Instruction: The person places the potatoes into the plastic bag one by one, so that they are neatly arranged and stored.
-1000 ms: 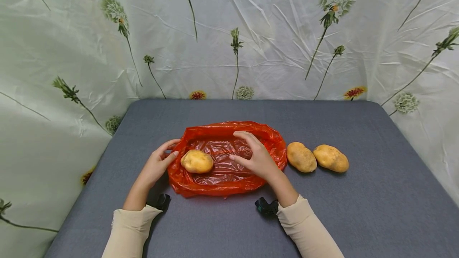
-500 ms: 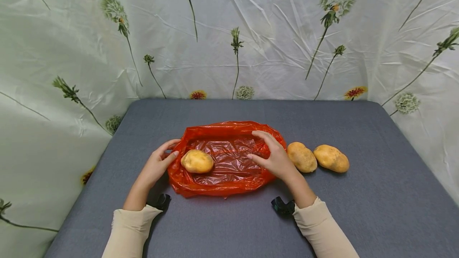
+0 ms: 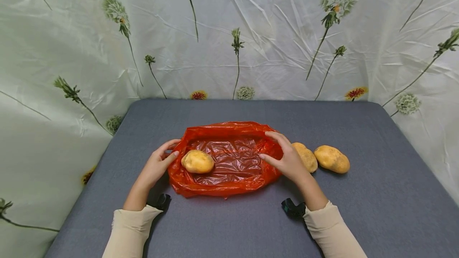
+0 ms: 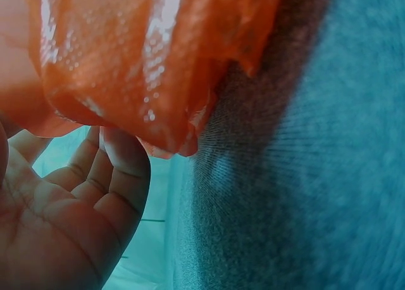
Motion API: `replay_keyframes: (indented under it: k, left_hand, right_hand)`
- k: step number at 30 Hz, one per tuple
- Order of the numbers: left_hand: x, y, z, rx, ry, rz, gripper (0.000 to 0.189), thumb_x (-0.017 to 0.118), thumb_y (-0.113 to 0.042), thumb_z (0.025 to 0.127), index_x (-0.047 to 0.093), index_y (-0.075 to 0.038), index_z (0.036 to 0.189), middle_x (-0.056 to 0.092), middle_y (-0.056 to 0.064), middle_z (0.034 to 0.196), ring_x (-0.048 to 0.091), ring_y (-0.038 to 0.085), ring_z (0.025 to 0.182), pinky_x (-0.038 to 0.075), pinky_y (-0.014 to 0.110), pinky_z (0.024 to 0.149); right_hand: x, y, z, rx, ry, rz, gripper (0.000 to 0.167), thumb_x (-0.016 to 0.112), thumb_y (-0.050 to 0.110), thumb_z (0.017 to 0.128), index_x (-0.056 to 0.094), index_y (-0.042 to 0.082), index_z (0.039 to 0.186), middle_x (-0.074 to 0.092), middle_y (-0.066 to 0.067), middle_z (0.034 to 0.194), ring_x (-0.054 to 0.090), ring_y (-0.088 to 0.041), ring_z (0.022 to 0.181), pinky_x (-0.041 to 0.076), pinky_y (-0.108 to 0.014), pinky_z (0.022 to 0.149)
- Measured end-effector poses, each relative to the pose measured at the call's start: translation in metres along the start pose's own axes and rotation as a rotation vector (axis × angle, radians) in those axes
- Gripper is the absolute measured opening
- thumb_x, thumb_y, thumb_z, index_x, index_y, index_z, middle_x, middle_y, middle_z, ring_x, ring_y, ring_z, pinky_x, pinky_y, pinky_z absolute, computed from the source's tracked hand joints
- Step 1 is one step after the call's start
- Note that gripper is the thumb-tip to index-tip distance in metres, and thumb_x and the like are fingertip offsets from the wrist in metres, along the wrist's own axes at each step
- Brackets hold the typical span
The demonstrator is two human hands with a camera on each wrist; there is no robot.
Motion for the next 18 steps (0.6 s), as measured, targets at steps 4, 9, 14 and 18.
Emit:
replay_keyframes:
  k: [4, 9, 14, 18]
  left_hand:
    - [0.0, 0.001, 0.0, -0.004, 0.0, 0.0, 0.039, 0.049, -0.007, 0.093, 0.041, 0.0, 0.13, 0.045, 0.024, 0.117, 0.053, 0.028, 0.081, 0.047, 0.027, 0.063]
    - [0.0, 0.002, 0.0, -0.006, 0.0, 0.0, 0.038, 0.048, -0.007, 0.093, 0.041, -0.001, 0.13, 0.045, 0.024, 0.117, 0.053, 0.03, 0.082, 0.048, 0.027, 0.063]
    - [0.0, 0.002, 0.001, -0.003, 0.001, 0.001, 0.038, 0.048, -0.006, 0.093, 0.041, 0.0, 0.13, 0.045, 0.024, 0.117, 0.053, 0.03, 0.082, 0.048, 0.027, 0.062]
    - [0.0, 0.002, 0.001, -0.004, 0.0, 0.001, 0.038, 0.048, -0.006, 0.093, 0.041, 0.0, 0.13, 0.045, 0.024, 0.117, 0.053, 0.029, 0.08, 0.048, 0.027, 0.061]
  right_hand:
    - [-0.008, -0.006, -0.004, 0.024, -0.001, -0.025, 0.062, 0.076, 0.002, 0.069, 0.047, -0.003, 0.123, 0.048, -0.016, 0.123, 0.041, -0.028, 0.117, 0.029, -0.044, 0.096]
    - [-0.017, -0.014, -0.009, 0.017, -0.005, -0.057, 0.062, 0.076, 0.006, 0.07, 0.047, 0.002, 0.125, 0.049, -0.011, 0.123, 0.045, -0.025, 0.112, 0.035, -0.042, 0.09]
    - [-0.029, -0.018, -0.012, 0.0, -0.039, -0.104, 0.062, 0.077, 0.009, 0.069, 0.049, 0.004, 0.124, 0.051, -0.009, 0.121, 0.048, -0.025, 0.107, 0.037, -0.045, 0.086]
    - [-0.037, -0.021, -0.015, 0.007, -0.06, -0.087, 0.062, 0.077, 0.004, 0.068, 0.049, 0.001, 0.123, 0.051, -0.011, 0.121, 0.047, -0.025, 0.109, 0.036, -0.045, 0.087]
Point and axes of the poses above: each hand's wrist, its own z-axis towards the middle knuckle, its own x-axis out of the palm, y = z × x, the point moved 8 cm from there along z, towards the middle knuckle
